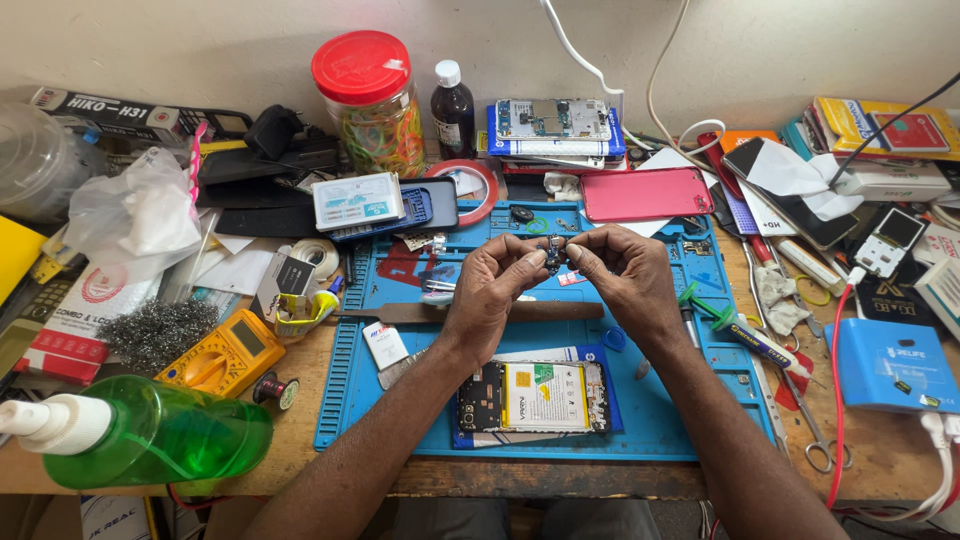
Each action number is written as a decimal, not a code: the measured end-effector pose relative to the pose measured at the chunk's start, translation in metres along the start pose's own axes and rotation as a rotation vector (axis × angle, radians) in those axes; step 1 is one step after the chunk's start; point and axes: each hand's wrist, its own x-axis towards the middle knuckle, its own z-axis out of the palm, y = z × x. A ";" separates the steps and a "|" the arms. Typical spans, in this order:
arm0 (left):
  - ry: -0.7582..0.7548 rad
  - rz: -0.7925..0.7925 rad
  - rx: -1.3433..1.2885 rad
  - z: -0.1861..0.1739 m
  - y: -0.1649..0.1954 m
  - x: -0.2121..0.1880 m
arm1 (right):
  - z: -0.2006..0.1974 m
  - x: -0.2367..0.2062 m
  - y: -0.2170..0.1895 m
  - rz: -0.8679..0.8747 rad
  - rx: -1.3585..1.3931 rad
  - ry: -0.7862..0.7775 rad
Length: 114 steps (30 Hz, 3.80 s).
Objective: The person handles a disassembled smartphone, connecting a charging cable to the battery and observing the screen light up. They then disconnect the cable and continue manipulating small internal components on a cluttered workbench.
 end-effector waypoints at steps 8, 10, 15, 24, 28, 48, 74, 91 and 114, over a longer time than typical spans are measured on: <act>0.093 0.050 0.036 -0.002 -0.004 0.003 | -0.002 -0.001 -0.005 0.041 0.039 0.025; 0.132 0.082 0.053 -0.004 -0.003 0.005 | -0.004 -0.001 -0.005 0.047 0.086 0.024; 0.121 0.067 0.010 -0.004 -0.004 0.007 | -0.003 -0.002 -0.005 0.001 0.086 0.015; 0.101 0.000 0.037 -0.004 -0.005 0.005 | 0.002 -0.004 0.000 -0.100 -0.010 0.027; 0.115 -0.032 0.040 -0.004 -0.004 0.005 | 0.003 -0.003 0.001 -0.101 -0.026 0.028; 0.113 0.122 0.444 0.004 0.009 0.000 | 0.008 -0.005 -0.006 -0.243 -0.176 0.066; 0.095 0.111 0.560 0.000 -0.001 0.002 | 0.011 -0.006 -0.002 -0.115 -0.050 -0.026; 0.084 0.079 0.477 0.000 0.005 0.001 | 0.012 -0.005 -0.005 -0.165 -0.091 -0.046; 0.059 0.127 0.500 0.000 -0.001 0.002 | 0.011 -0.007 -0.007 -0.270 -0.238 0.011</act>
